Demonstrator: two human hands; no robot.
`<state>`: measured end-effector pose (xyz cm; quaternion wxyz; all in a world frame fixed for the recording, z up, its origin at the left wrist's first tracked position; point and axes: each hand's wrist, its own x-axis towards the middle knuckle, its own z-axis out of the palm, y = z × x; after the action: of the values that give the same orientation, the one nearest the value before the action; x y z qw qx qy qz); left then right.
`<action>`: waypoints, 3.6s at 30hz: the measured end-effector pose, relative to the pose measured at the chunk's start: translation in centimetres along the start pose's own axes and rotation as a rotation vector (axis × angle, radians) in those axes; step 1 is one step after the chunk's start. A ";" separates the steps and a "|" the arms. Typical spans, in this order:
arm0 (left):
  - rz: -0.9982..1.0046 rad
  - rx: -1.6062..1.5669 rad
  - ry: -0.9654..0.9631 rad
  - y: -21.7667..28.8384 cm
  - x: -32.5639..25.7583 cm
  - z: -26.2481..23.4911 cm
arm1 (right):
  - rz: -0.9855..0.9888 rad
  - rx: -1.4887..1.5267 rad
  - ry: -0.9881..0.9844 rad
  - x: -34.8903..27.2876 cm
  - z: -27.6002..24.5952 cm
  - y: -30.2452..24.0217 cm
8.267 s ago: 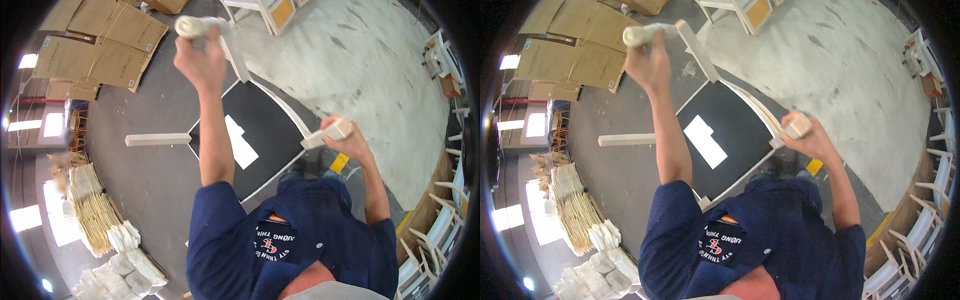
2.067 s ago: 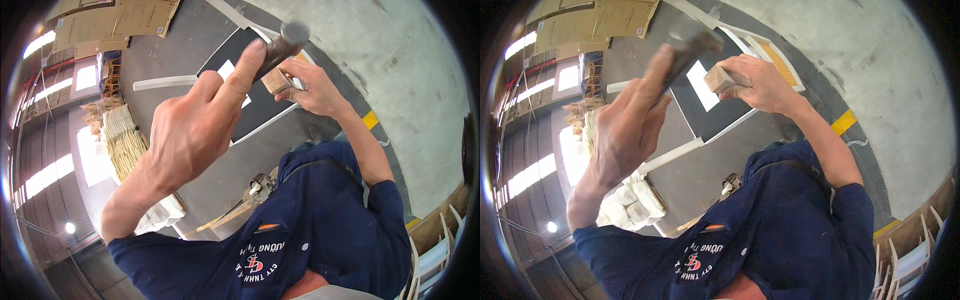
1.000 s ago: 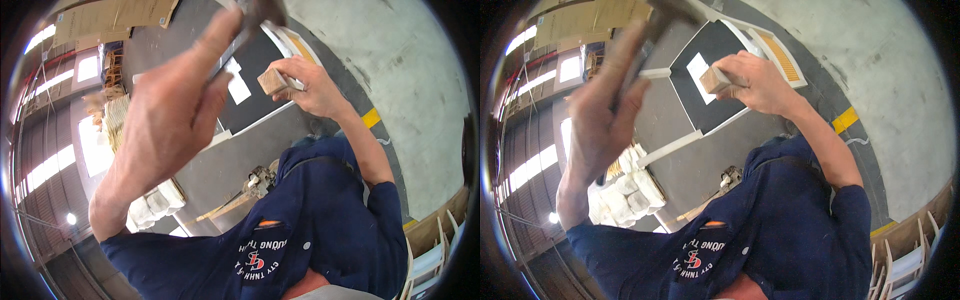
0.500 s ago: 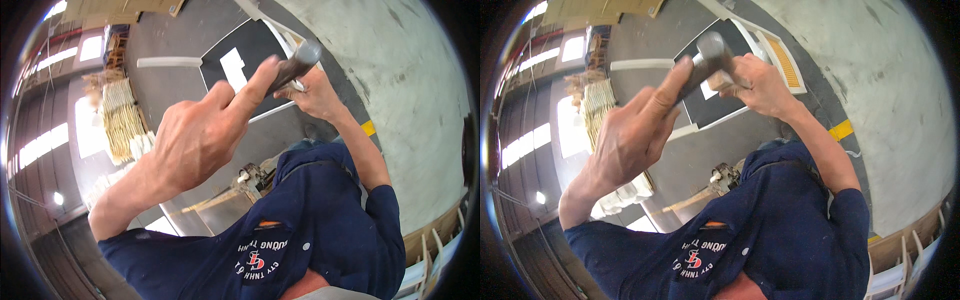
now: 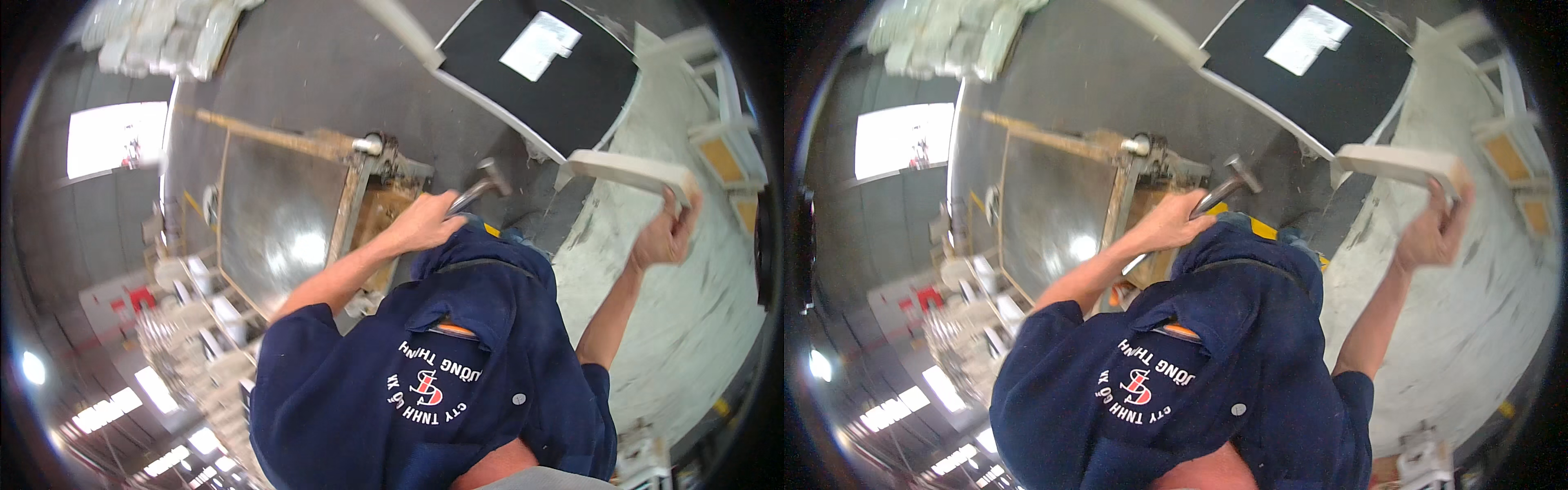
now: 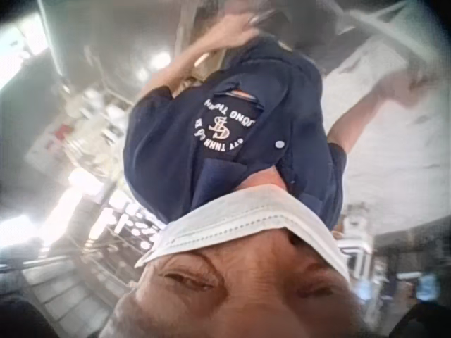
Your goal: The person assembles white chairs by attaching legs to chair frames using a hammer. They repeatedly pick up chair frames, position legs, and tap them into place. The person moves between stacks of chairs and a workbench, handling multiple chair units in sequence.
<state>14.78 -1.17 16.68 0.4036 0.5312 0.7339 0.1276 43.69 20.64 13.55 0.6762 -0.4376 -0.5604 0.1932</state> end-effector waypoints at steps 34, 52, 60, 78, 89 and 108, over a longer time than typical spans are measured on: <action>-0.149 -0.487 0.087 -27.0 2.6 19.2 | 0.698 -0.510 -0.800 -9.5 -8.7 4.0; 1.032 0.036 -0.346 16.1 28.9 11.2 | 1.602 -0.264 0.659 -44.3 -31.2 3.3; 0.726 -0.469 -0.462 24.8 35.0 12.5 | 1.640 -0.139 0.671 -34.5 -25.9 7.0; 0.990 -1.128 -0.565 57.5 33.3 12.0 | 1.129 1.083 1.189 10.6 -34.5 26.8; 1.017 -0.803 -1.271 82.7 20.7 40.8 | 0.997 1.047 1.709 4.9 -60.6 29.0; 0.782 -0.495 -1.926 127.8 27.7 78.8 | 0.254 1.095 2.406 27.0 -82.9 38.3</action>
<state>155.58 55.71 32.17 0.8410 0.5100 -0.1617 -0.0797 137.35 30.63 -0.64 0.8125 -0.0566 0.5779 -0.0513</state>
